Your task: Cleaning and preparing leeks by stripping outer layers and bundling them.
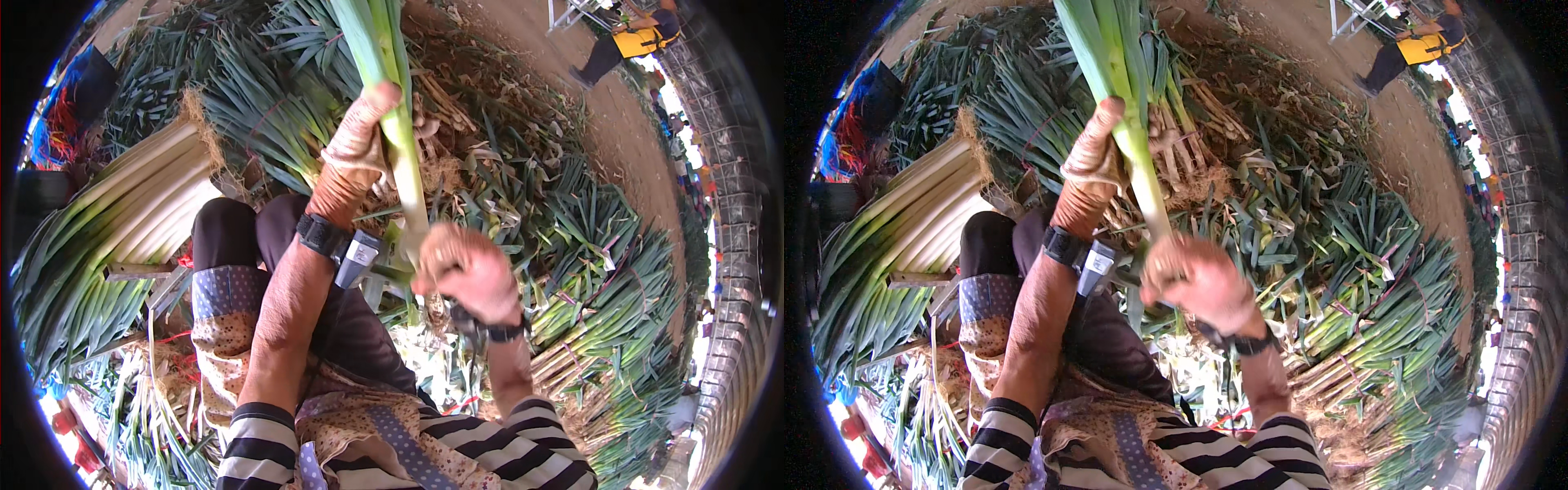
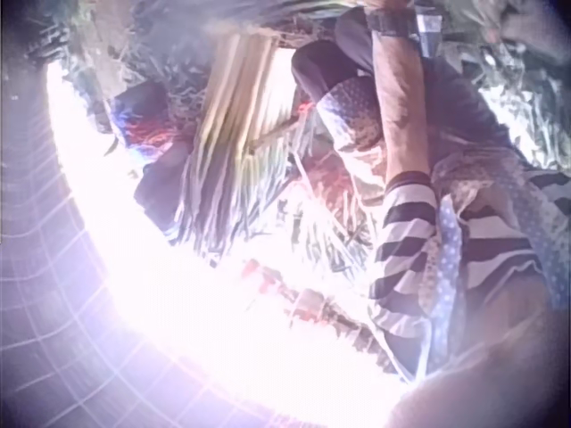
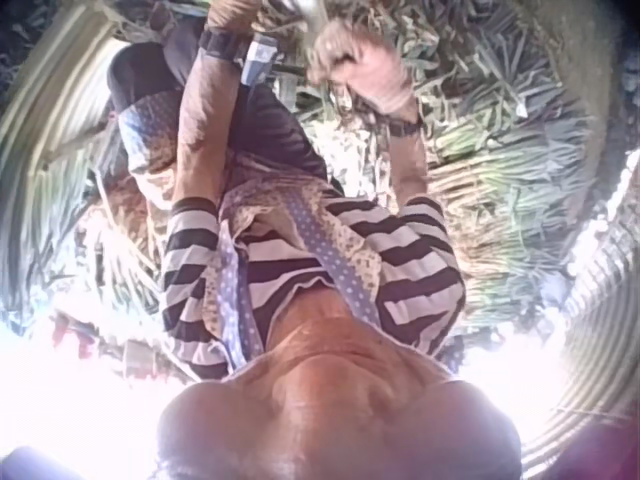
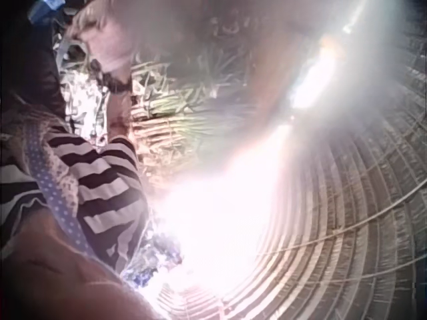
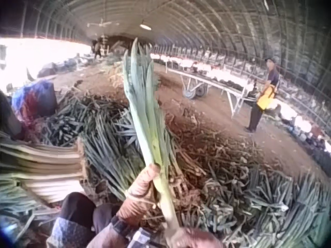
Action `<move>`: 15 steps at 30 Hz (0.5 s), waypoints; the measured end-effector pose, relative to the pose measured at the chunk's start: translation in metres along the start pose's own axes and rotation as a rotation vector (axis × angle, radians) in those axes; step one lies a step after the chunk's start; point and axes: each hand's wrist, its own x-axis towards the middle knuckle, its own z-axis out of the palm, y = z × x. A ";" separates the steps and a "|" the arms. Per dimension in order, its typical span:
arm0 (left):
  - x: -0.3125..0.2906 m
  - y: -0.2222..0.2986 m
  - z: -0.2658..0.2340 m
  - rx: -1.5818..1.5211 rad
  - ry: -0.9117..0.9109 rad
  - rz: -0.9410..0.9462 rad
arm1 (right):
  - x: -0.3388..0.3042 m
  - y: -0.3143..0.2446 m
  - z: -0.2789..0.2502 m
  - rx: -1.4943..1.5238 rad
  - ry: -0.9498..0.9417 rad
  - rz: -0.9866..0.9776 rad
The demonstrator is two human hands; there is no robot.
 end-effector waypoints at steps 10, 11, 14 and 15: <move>0.003 0.009 -0.008 0.060 0.016 0.076 | -0.176 0.020 0.054 -0.611 -0.336 0.563; 0.004 0.013 -0.007 0.074 0.004 0.075 | -0.208 0.030 0.055 -0.609 -0.248 0.551; 0.001 0.029 -0.006 0.141 0.048 0.165 | -0.302 0.052 0.071 -0.525 -0.276 1.113; 0.003 0.027 -0.001 0.234 0.115 0.191 | -0.348 0.069 0.071 -0.692 -0.463 1.213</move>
